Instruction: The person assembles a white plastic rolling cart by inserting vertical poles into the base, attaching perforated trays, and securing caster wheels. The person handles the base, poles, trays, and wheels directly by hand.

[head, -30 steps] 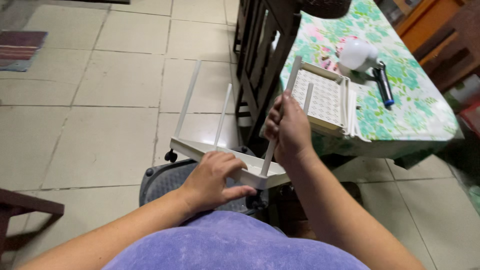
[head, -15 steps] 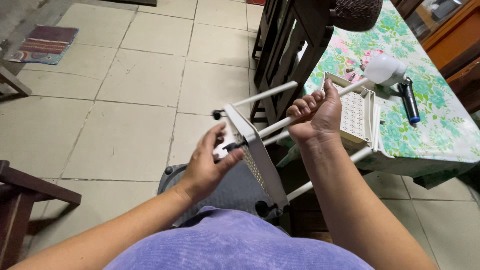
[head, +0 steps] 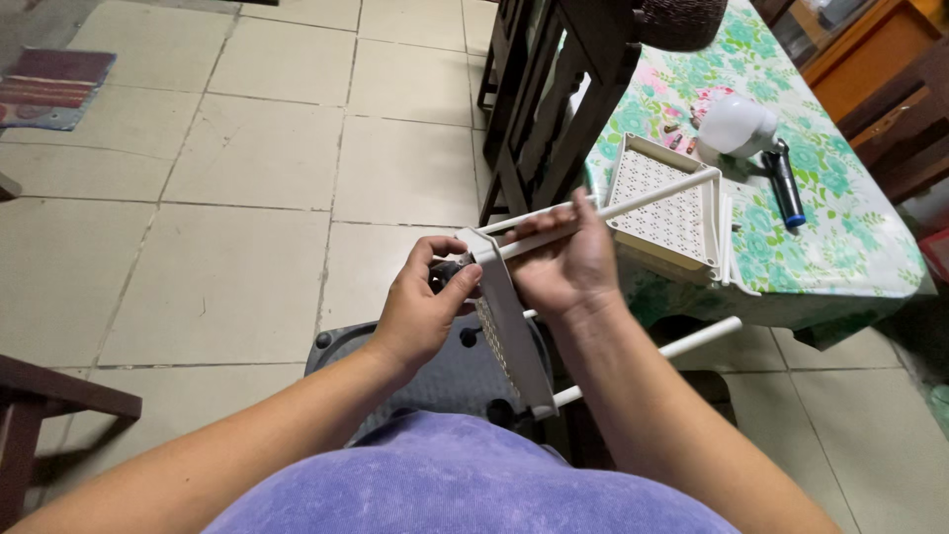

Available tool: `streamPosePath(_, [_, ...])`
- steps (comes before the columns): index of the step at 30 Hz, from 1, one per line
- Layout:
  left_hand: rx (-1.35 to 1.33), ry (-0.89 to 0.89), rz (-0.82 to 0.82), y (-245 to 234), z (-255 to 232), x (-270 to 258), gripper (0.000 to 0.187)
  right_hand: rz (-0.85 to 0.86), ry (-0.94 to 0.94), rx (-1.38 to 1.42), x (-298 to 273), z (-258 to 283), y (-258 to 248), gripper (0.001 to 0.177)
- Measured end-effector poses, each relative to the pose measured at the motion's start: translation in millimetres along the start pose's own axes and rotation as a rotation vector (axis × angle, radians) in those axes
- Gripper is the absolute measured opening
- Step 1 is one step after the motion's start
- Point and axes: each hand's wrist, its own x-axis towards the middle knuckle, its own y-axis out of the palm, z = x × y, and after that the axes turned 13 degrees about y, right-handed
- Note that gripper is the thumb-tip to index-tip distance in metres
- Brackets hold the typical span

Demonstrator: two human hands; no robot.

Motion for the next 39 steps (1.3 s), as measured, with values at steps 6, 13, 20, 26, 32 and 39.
streamPosePath(6, [0.613,0.287,0.144,-6.3,-16.3,8.0,0.066,0.118,0.082,0.154,2.3,1.0,-10.3,0.05])
streamPosePath(13, [0.678,0.26,0.121,7.2,-26.0,6.4,0.118,0.076,0.02,0.267,1.7,4.5,-5.8,0.052])
streamPosePath(20, [0.451,0.339,0.016,20.5,-2.0,-13.0,0.149,-0.05,0.026,0.395,10.1,1.3,-7.8,0.061])
streamPosePath(26, [0.639,0.386,0.031,12.7,2.8,-3.6,0.142,-0.022,0.113,0.385,16.4,-7.3,-6.8,0.054])
streamPosePath(32, [0.665,0.315,-0.014,-18.3,3.6,17.0,0.104,-0.038,0.195,-0.057,-11.4,-23.3,0.0,0.043])
streamPosePath(39, [0.669,0.348,-0.093,-35.9,3.5,22.6,0.094,0.134,0.104,0.319,-8.9,-4.6,5.5,0.055])
